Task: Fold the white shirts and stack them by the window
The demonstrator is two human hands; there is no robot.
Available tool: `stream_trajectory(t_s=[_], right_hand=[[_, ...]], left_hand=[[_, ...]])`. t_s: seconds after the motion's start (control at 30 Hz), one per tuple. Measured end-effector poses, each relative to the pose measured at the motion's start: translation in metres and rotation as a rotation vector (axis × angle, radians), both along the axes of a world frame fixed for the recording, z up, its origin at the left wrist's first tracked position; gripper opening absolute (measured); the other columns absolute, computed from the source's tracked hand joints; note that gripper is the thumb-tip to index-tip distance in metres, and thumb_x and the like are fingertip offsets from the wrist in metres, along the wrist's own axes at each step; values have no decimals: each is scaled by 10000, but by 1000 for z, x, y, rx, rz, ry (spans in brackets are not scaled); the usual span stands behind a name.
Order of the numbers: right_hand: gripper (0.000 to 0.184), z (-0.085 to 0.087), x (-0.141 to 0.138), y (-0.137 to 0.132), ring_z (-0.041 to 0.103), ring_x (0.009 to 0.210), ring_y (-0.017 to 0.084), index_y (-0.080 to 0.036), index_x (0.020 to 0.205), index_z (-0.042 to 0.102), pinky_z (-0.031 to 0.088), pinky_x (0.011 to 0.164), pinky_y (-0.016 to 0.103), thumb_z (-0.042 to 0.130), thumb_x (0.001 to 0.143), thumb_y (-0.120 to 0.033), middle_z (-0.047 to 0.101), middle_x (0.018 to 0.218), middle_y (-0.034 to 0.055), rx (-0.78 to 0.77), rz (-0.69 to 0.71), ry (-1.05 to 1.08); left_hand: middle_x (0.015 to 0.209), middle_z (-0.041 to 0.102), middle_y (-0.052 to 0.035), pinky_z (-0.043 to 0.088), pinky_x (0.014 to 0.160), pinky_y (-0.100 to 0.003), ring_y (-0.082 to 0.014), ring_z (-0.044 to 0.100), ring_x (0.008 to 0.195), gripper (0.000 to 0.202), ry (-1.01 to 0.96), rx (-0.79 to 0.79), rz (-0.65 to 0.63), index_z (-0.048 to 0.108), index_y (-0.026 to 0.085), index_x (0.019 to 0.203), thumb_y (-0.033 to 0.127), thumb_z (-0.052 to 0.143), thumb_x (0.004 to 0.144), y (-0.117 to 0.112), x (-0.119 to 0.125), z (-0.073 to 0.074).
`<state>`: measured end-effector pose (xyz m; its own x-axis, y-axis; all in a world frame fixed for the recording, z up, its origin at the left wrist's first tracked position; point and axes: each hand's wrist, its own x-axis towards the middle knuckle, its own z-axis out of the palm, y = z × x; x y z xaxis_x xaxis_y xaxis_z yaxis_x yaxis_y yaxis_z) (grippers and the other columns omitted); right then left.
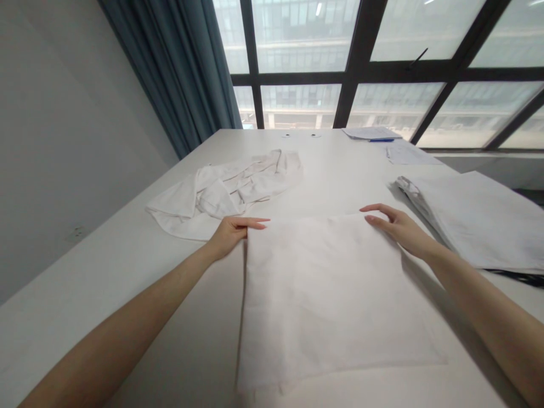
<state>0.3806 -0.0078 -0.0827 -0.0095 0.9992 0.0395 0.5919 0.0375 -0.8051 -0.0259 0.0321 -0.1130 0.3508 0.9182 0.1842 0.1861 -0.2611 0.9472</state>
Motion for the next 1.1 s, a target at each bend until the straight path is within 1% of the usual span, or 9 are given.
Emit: stream_trajectory(t_s=[0.1, 0.2, 0.27, 0.33, 0.43, 0.57, 0.7, 0.9, 1.1], right_hand=[[502, 0, 2, 0, 480, 489, 118, -226, 1037, 653, 369, 435, 241, 708, 714, -607, 572, 628, -42, 18, -13, 126], [499, -1, 1, -1, 495, 501, 127, -225, 1001, 632, 382, 435, 247, 757, 672, -580, 579, 649, -33, 22, -28, 221], [487, 0, 0, -1, 488, 489, 127, -231, 991, 628, 373, 422, 245, 767, 668, -569, 568, 635, -37, 38, -43, 221], [471, 1, -1, -3, 471, 470, 121, -236, 979, 628, 357, 410, 240, 767, 672, -564, 550, 614, -45, 55, -42, 207], [457, 4, -2, -4, 475, 473, 123, -239, 963, 625, 362, 412, 243, 771, 670, -558, 548, 616, -43, 70, -37, 216], [439, 4, 0, -3, 520, 520, 146, -261, 962, 618, 409, 445, 263, 785, 661, -532, 584, 677, -26, 39, -30, 284], [401, 7, 7, -1, 549, 593, 167, -268, 968, 608, 442, 496, 281, 760, 695, -519, 607, 751, -9, 7, 25, 291], [353, 34, 9, -4, 615, 820, 240, -239, 829, 624, 464, 675, 351, 547, 855, -582, 674, 872, 74, 131, 174, -143], [481, 46, -11, -14, 653, 779, 260, -275, 1079, 667, 373, 905, 482, 474, 877, -666, 720, 825, 47, 346, 314, -680]], left_hand=[[1141, 729, -101, 527, 952, -414, -277, 682, 1064, 77, -80, -61, 3, 778, 185, 728, 214, 718, 688, 2, -2, -3], [1161, 721, -110, 532, 911, -392, -283, 679, 1052, 77, -138, -122, -33, 735, 172, 636, 138, 666, 645, 1, -5, -2], [1201, 701, -126, 530, 889, -385, -291, 663, 1077, 98, -172, -163, -93, 731, 164, 677, 170, 633, 678, 0, -6, 1], [1223, 686, -147, 531, 869, -389, -301, 645, 1107, 210, -197, -185, -135, 745, 155, 857, 268, 594, 765, 0, -5, 3], [1176, 705, -144, 534, 837, -354, -287, 653, 1079, 405, -73, -124, -82, 706, 153, 1098, 444, 544, 868, 0, -2, 5], [1088, 737, -76, 531, 807, -296, -250, 674, 975, 403, 222, 32, -17, 739, 189, 1055, 488, 668, 794, 3, 1, 2], [1030, 754, -72, 538, 745, -282, -238, 693, 899, 391, 218, 29, 12, 754, 171, 1017, 445, 712, 741, 2, 3, 1], [1001, 766, -49, 538, 732, -270, -229, 697, 904, 300, 218, 140, 123, 773, 200, 981, 375, 703, 748, -9, 13, 12], [996, 771, -39, 541, 695, -235, -213, 708, 893, 277, 277, 349, 116, 786, 222, 945, 432, 689, 793, -17, 15, 29]])
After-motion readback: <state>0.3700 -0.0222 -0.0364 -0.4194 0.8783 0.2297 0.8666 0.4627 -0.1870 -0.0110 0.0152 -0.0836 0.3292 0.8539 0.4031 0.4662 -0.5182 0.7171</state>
